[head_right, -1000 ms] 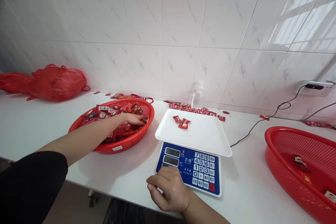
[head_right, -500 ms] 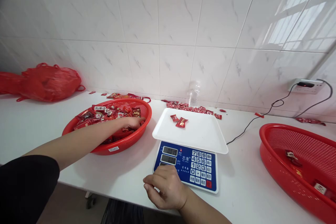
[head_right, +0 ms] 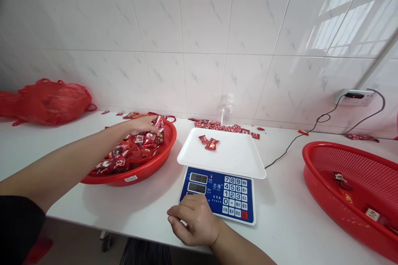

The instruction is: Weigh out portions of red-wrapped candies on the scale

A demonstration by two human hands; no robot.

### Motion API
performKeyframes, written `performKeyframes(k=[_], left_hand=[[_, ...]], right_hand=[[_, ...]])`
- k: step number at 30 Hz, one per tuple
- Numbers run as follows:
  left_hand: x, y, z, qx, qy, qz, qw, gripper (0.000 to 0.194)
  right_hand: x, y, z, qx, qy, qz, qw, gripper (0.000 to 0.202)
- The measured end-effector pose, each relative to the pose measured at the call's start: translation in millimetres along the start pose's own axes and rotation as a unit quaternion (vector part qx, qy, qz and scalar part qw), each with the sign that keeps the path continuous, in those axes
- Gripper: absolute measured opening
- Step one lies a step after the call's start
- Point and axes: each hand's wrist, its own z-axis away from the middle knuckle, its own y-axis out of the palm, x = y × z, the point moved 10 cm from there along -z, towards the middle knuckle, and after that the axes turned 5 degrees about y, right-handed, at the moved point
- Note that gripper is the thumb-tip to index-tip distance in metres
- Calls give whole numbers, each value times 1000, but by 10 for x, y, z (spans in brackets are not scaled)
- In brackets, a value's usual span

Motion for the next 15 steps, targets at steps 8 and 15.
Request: performKeyframes(k=[8, 15], left_hand=[[-804, 698, -122, 7, 95, 180, 979, 49], [-1107, 1445, -196, 4, 119, 163, 979, 54]], right_hand=[[-5, 24, -14, 1, -10, 27, 1000, 15], [-70, 71, 16, 8, -11, 45, 999, 15]])
